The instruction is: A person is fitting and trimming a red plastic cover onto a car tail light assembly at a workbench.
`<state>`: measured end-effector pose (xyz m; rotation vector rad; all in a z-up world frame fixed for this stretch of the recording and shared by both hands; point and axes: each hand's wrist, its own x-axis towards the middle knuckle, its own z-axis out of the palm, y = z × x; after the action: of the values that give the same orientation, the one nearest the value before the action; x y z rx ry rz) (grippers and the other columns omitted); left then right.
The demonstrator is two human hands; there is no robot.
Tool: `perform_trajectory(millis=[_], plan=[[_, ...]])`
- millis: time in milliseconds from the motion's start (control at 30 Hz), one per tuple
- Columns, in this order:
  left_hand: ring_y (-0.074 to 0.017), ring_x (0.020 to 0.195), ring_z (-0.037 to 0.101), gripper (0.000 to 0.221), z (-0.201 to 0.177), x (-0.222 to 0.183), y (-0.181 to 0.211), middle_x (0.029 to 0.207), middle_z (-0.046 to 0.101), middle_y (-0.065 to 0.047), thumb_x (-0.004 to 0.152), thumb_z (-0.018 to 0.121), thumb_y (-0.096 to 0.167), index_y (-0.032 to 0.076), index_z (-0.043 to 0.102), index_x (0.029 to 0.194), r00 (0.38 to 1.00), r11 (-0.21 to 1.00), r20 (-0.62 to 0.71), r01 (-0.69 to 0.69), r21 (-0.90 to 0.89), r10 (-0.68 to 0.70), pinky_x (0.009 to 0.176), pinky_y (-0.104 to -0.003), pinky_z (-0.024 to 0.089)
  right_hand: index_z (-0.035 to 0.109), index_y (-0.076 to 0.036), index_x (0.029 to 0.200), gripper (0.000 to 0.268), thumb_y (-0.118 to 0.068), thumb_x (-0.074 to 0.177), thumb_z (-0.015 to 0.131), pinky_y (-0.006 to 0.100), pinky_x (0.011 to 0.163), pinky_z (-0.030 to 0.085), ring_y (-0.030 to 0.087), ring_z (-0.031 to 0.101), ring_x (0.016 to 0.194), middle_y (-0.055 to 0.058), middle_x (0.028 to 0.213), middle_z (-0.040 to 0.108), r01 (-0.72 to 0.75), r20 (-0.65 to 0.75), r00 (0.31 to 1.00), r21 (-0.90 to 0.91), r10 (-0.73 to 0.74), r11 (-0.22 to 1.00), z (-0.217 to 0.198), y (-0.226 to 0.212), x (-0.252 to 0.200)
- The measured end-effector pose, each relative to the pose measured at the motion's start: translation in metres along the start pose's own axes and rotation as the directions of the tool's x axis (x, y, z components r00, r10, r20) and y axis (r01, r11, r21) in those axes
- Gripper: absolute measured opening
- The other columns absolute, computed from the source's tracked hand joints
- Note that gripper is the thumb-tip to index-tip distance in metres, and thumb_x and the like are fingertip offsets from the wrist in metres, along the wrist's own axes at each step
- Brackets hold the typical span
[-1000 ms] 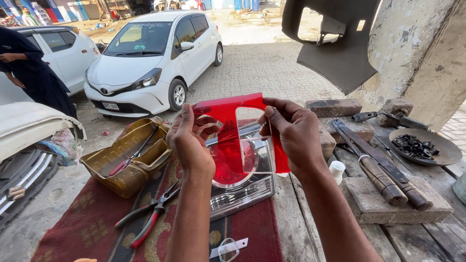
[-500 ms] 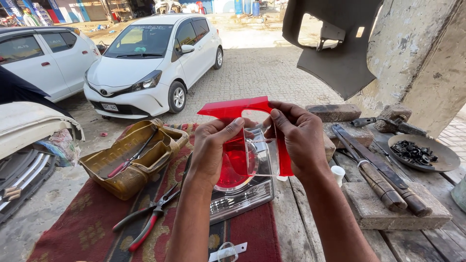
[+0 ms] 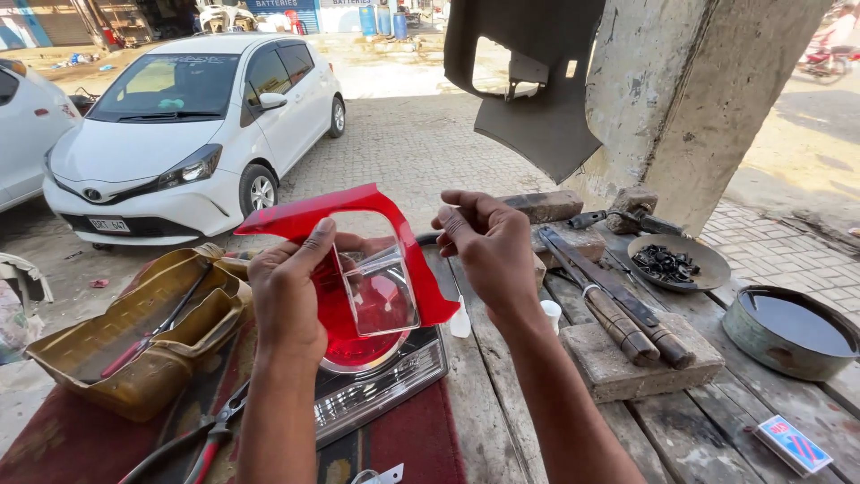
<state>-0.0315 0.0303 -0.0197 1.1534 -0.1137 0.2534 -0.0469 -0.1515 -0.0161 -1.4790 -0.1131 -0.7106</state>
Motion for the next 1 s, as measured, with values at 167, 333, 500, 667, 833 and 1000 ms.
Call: perform_trajectory(millis=[167,333,500,667,833,1000], plan=[[-0.0201,0.056,0.068,0.032,-0.006,0.002,0.004,0.078,0.074,-0.023,0.092,0.07,0.025,-0.006,0.076,0.088,1.0,1.0,-0.011,-0.023,-0.004,0.023,0.054,-0.033,0.061,0.073,0.006,0.111,0.02,-0.007,0.096,0.071,0.029,0.052,0.061,0.018,0.069,0.061,0.019,0.079,0.073,0.082,-0.029,0.996,-0.125,-0.087,0.989,-0.036,0.009,0.035],[-0.0147,0.055,0.059,0.042,-0.01,-0.002,0.011,0.071,0.068,-0.017,0.098,0.058,0.033,0.0,0.081,0.088,0.998,0.998,-0.016,-0.064,0.02,0.064,0.057,-0.025,0.055,0.082,-0.025,0.094,0.011,-0.031,0.089,0.074,0.049,0.079,0.056,0.035,0.072,0.088,0.004,0.082,0.074,-0.05,-0.107,0.993,-0.783,-0.056,0.62,-0.122,0.094,0.125],[-0.0149,0.067,0.062,0.042,-0.002,-0.007,0.02,0.08,0.079,-0.008,0.098,0.053,0.035,0.011,0.084,0.084,0.989,0.99,-0.127,-0.064,0.128,0.08,0.073,-0.023,0.054,0.076,0.003,0.073,0.028,-0.022,0.086,0.077,0.053,0.062,0.053,0.04,0.067,0.061,0.02,0.06,0.064,-0.193,-0.129,0.942,-0.963,0.309,0.187,-0.226,0.197,0.162],[-0.0118,0.053,0.054,0.043,-0.01,-0.004,0.018,0.073,0.076,-0.011,0.101,0.053,0.029,0.003,0.082,0.083,0.991,0.998,-0.115,-0.066,0.02,0.068,0.053,-0.022,0.044,0.071,0.0,0.123,0.061,-0.035,0.077,0.089,0.05,0.091,0.057,0.038,0.073,0.11,0.023,0.119,0.077,-0.199,-0.187,0.86,-0.98,0.474,-0.025,-0.191,0.127,0.112],[-0.0117,0.06,0.057,0.043,-0.012,0.0,0.018,0.083,0.081,-0.012,0.103,0.053,0.026,0.002,0.081,0.081,0.992,0.996,-0.104,-0.078,-0.034,0.074,0.051,-0.025,0.043,0.071,-0.004,0.088,0.019,-0.018,0.098,0.076,0.029,0.05,0.044,0.016,0.052,0.055,0.006,0.072,0.065,-0.303,-0.214,0.842,-0.947,0.496,0.105,-0.202,0.136,0.112],[-0.0113,0.062,0.055,0.045,-0.013,0.001,0.02,0.085,0.082,-0.012,0.103,0.051,0.028,0.004,0.081,0.081,0.987,0.998,-0.156,-0.046,-0.033,0.041,0.052,-0.025,0.041,0.067,-0.006,0.081,0.029,-0.027,0.099,0.076,0.034,0.048,0.042,0.02,0.049,0.054,0.007,0.069,0.055,-0.327,-0.282,0.884,-0.943,0.373,0.063,-0.212,0.144,0.127]])
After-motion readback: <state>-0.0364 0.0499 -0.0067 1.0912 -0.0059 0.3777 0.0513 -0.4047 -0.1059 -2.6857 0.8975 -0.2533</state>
